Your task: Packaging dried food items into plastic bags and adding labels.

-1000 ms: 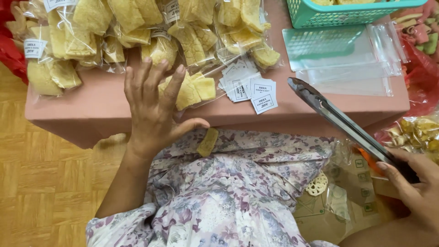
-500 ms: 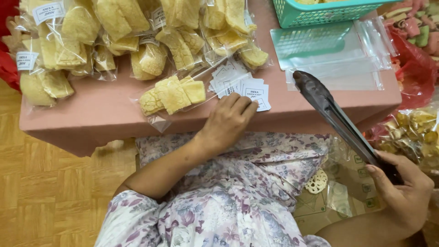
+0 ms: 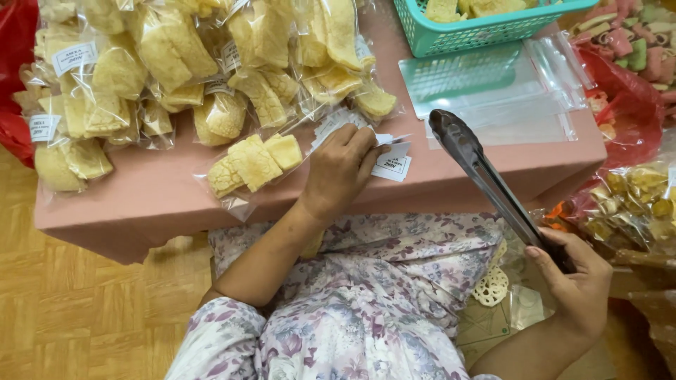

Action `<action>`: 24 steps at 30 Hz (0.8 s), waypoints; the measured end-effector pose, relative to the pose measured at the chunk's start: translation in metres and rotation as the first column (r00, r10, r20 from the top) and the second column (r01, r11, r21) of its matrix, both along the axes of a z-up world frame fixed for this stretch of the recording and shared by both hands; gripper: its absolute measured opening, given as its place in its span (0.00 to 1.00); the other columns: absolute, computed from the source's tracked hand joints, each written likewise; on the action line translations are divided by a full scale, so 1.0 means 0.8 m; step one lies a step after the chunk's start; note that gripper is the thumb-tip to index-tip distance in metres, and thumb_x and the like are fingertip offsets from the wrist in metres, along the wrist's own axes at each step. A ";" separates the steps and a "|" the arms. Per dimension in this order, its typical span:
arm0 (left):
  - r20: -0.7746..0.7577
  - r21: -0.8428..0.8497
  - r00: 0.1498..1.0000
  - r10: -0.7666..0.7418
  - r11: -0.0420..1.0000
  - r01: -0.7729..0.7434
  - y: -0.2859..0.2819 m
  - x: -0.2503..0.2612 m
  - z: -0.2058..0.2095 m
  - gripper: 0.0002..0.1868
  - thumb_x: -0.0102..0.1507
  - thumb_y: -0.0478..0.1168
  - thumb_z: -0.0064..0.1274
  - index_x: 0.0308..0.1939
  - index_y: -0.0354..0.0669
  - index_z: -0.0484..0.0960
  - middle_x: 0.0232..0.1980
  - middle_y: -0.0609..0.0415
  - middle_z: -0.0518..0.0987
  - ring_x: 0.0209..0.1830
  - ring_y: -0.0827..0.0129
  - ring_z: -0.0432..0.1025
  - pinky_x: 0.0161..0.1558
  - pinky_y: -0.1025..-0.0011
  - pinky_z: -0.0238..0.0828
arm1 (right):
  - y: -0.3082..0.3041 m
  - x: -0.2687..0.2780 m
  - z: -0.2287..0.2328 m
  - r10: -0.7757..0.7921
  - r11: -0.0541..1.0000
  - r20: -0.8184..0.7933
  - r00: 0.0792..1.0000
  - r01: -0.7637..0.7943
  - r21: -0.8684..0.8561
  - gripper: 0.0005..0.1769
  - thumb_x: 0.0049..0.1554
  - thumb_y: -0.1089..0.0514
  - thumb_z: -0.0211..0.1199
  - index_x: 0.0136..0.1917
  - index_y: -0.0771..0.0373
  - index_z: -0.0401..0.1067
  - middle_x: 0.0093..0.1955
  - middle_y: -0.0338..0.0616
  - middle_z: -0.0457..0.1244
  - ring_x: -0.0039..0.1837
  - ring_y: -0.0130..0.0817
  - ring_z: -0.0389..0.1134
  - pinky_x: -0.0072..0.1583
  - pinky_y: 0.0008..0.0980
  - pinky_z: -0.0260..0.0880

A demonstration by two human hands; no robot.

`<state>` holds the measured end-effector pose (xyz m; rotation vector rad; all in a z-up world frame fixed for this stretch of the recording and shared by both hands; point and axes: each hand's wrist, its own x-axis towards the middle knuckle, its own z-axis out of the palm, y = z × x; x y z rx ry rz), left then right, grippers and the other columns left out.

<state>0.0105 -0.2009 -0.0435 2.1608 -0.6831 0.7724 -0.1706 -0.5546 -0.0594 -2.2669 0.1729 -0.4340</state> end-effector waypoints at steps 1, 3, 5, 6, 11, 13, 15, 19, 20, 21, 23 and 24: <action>0.002 0.000 1.000 -0.001 1.000 0.001 0.001 0.002 0.001 0.12 0.67 0.38 0.59 0.34 0.43 0.71 0.32 0.54 0.69 0.26 0.62 0.66 0.26 0.63 0.60 | 0.003 0.000 0.001 -0.001 1.000 0.002 1.000 0.001 0.000 0.18 0.59 0.66 0.69 0.62 0.72 0.75 0.58 0.52 0.69 0.61 0.36 0.67 0.65 0.33 0.66; -0.079 -0.174 0.993 -0.091 0.982 0.076 0.004 0.006 0.001 0.06 0.67 0.38 0.58 0.45 0.40 0.85 0.41 0.51 0.79 0.35 0.61 0.76 0.34 0.64 0.73 | 0.008 0.001 0.002 -0.029 0.998 -0.038 0.999 0.032 0.057 0.18 0.59 0.65 0.69 0.63 0.70 0.75 0.57 0.50 0.69 0.58 0.33 0.67 0.62 0.31 0.67; -0.126 -0.214 0.986 -0.112 0.973 0.083 0.007 0.003 0.016 0.09 0.69 0.38 0.54 0.47 0.37 0.84 0.42 0.51 0.75 0.38 0.62 0.72 0.36 0.65 0.72 | 0.013 0.001 -0.001 -0.064 0.995 -0.046 0.997 0.067 0.074 0.18 0.59 0.65 0.69 0.63 0.70 0.75 0.58 0.51 0.69 0.58 0.34 0.67 0.59 0.32 0.69; -0.173 -0.255 0.976 -0.135 0.963 0.088 0.008 0.001 0.024 0.12 0.71 0.39 0.48 0.49 0.34 0.83 0.43 0.51 0.72 0.40 0.64 0.68 0.38 0.67 0.71 | 0.016 0.001 -0.002 -0.097 0.991 -0.056 0.994 0.102 0.090 0.19 0.60 0.65 0.69 0.63 0.70 0.75 0.59 0.52 0.69 0.57 0.35 0.68 0.57 0.33 0.72; -0.225 -0.318 0.962 -0.154 0.945 0.076 0.008 0.003 0.018 0.16 0.69 0.33 0.41 0.56 0.33 0.81 0.44 0.50 0.71 0.41 0.65 0.68 0.41 0.67 0.68 | 0.013 0.004 -0.015 -0.063 0.991 -0.021 0.998 0.065 0.115 0.19 0.60 0.66 0.68 0.64 0.71 0.74 0.59 0.53 0.68 0.58 0.36 0.68 0.62 0.32 0.70; -0.218 -0.344 0.961 -0.168 0.935 0.085 0.007 0.002 0.018 0.18 0.69 0.33 0.39 0.58 0.34 0.81 0.44 0.51 0.71 0.42 0.64 0.67 0.43 0.66 0.66 | 0.015 0.004 -0.015 -0.062 0.992 -0.022 0.998 0.064 0.112 0.20 0.59 0.65 0.69 0.64 0.72 0.74 0.58 0.53 0.68 0.57 0.37 0.68 0.60 0.33 0.71; -0.296 -0.684 0.874 -0.386 0.725 0.088 0.006 -0.006 0.025 0.12 0.70 0.31 0.47 0.56 0.34 0.80 0.43 0.53 0.73 0.28 0.73 0.75 0.27 0.81 0.81 | 0.015 0.003 -0.018 0.013 0.996 -0.014 1.000 -0.011 0.093 0.21 0.58 0.63 0.68 0.64 0.71 0.75 0.55 0.52 0.70 0.51 0.35 0.70 0.56 0.31 0.72; -0.253 -0.816 0.796 -0.549 0.563 0.129 0.005 -0.018 0.035 0.07 0.70 0.36 0.51 0.51 0.38 0.78 0.36 0.52 0.78 0.33 0.70 0.78 0.30 0.76 0.81 | 0.014 0.003 -0.032 0.088 0.996 0.006 0.996 -0.088 0.026 0.24 0.52 0.61 0.72 0.62 0.65 0.76 0.57 0.49 0.70 0.59 0.37 0.70 0.64 0.34 0.70; -0.236 -0.847 0.770 -0.593 0.514 0.136 0.005 -0.020 0.036 0.06 0.70 0.36 0.52 0.50 0.39 0.77 0.38 0.52 0.79 0.34 0.69 0.79 0.30 0.77 0.80 | 0.015 0.003 -0.032 0.099 0.994 -0.023 0.995 -0.098 0.044 0.24 0.52 0.59 0.72 0.61 0.64 0.77 0.57 0.49 0.71 0.58 0.37 0.71 0.61 0.34 0.72; -0.217 -0.876 0.742 -0.635 0.462 0.140 0.005 -0.022 0.037 0.05 0.70 0.36 0.53 0.48 0.40 0.76 0.39 0.52 0.80 0.34 0.69 0.80 0.29 0.79 0.78 | 0.017 0.002 -0.031 0.111 0.992 -0.054 0.992 -0.107 0.061 0.23 0.51 0.57 0.72 0.61 0.62 0.77 0.57 0.49 0.71 0.58 0.37 0.72 0.59 0.34 0.73; -0.206 -0.886 0.729 -0.653 0.441 0.144 0.006 -0.025 0.039 0.05 0.69 0.35 0.54 0.47 0.41 0.75 0.38 0.51 0.80 0.34 0.70 0.80 0.29 0.79 0.78 | 0.022 0.004 -0.026 0.131 0.990 -0.042 0.990 -0.129 0.052 0.23 0.52 0.58 0.71 0.61 0.62 0.77 0.56 0.49 0.71 0.56 0.37 0.72 0.57 0.33 0.74; -0.198 -0.895 0.713 -0.673 0.420 0.149 0.006 -0.028 0.040 0.05 0.69 0.34 0.54 0.46 0.42 0.75 0.37 0.51 0.80 0.34 0.70 0.80 0.29 0.78 0.79 | 0.025 0.004 -0.024 0.149 0.988 -0.032 0.988 -0.147 0.046 0.23 0.53 0.58 0.70 0.61 0.63 0.77 0.54 0.48 0.72 0.54 0.36 0.72 0.54 0.32 0.75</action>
